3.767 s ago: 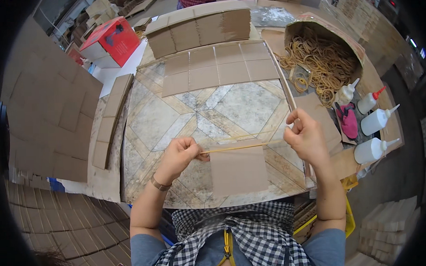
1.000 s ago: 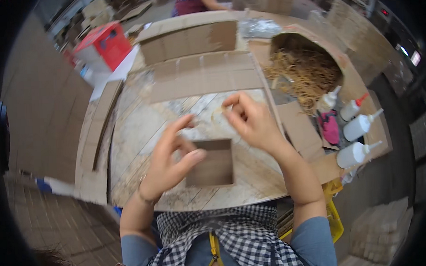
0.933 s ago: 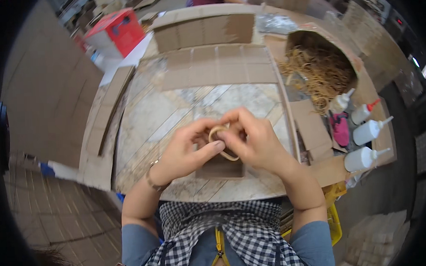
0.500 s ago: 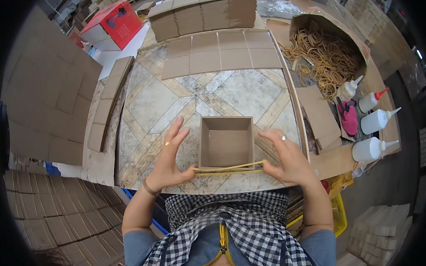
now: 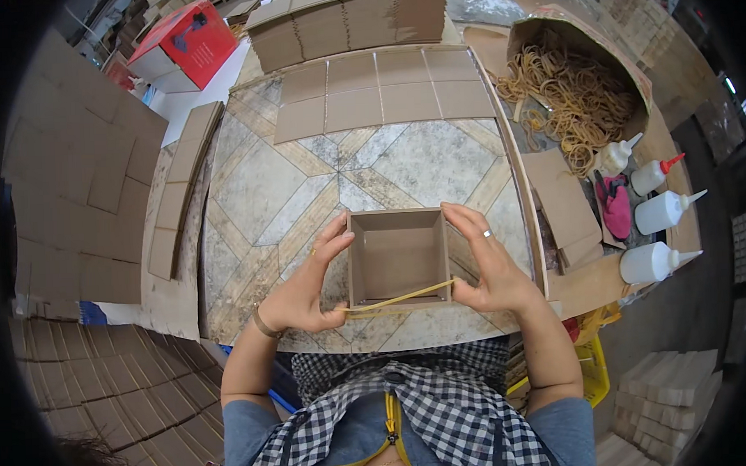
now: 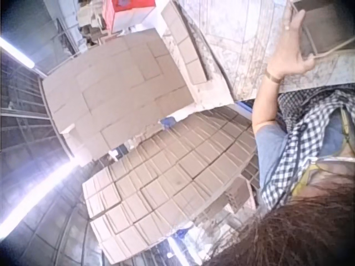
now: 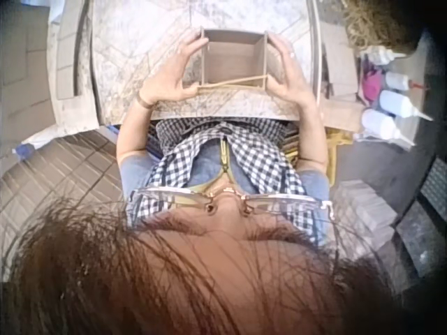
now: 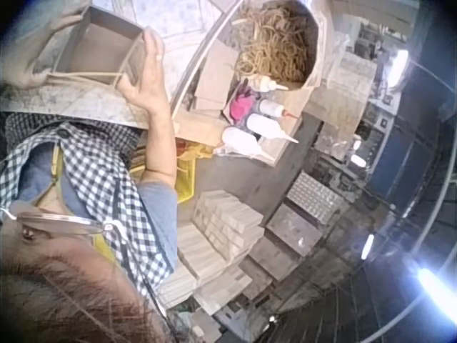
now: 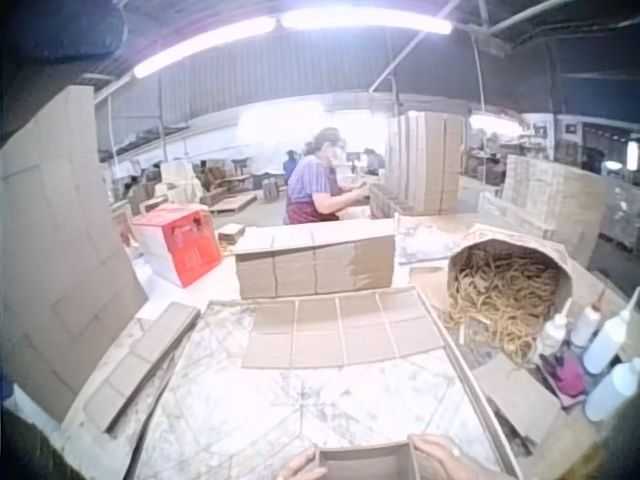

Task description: Folding cardboard sheets, applying glue, and securing the resulting boxes with rubber bands in a factory setting.

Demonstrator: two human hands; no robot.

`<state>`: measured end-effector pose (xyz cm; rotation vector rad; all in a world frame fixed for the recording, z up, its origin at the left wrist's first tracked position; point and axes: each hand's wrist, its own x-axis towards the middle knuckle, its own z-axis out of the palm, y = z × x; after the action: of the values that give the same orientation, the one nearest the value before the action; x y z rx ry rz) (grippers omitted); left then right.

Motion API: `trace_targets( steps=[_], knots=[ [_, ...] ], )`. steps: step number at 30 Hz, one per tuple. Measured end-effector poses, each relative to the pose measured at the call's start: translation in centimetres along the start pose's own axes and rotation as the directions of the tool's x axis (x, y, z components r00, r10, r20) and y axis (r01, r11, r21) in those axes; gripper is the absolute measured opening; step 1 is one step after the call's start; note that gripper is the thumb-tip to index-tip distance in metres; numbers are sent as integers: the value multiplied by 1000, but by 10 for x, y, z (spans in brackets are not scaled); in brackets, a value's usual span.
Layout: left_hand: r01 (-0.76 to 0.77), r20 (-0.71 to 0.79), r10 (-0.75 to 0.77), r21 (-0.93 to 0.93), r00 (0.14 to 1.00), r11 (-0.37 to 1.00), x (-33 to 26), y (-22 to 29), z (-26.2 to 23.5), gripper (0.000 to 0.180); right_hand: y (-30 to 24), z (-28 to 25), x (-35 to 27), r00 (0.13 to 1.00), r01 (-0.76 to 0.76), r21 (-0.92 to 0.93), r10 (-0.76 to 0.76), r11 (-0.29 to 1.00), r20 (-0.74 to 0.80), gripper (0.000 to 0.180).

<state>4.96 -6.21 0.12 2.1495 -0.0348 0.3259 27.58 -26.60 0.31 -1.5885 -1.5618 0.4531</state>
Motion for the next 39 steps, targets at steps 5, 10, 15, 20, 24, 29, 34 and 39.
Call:
trace_targets(
  steps=[5, 10, 15, 20, 24, 29, 34, 39],
  knots=[
    [-43, -46, 40, -63, 998, 997, 9, -16, -12, 83, 8, 7, 0, 997, 28, 1, -28, 1000, -71, 75],
    [-74, -23, 73, -44, 997, 996, 14, -17, -17, 80, 21, 17, -1, 988, 18, 125, 2, 992, -155, 69],
    [-117, -13, 117, -36, 993, 992, 13, -15, -17, 81, 8, 21, -3, 987, -11, 208, 44, 978, -156, 70],
    [-137, 2, 137, -76, 991, 988, 14, -21, -25, 78, 5, 23, -4, 988, -19, 257, 57, 966, -142, 71],
    [-100, -131, 86, -103, 988, 990, 23, -33, -16, 61, 15, 24, -1, 972, 13, 231, 41, 973, -230, 60],
    [84, -264, -202, -398, 943, 913, 53, -56, -6, 25, 33, 19, 30, 835, -249, 547, 463, 799, -297, 27],
    [350, 72, -433, -711, 899, 609, 61, -66, -15, 15, 44, -6, 46, 894, -412, 629, 427, 659, 138, 25],
    [322, 1, -367, -480, 930, 816, 39, -49, -20, 23, 41, -7, 6, 931, -349, 592, 337, 726, 136, 52]
  ],
)
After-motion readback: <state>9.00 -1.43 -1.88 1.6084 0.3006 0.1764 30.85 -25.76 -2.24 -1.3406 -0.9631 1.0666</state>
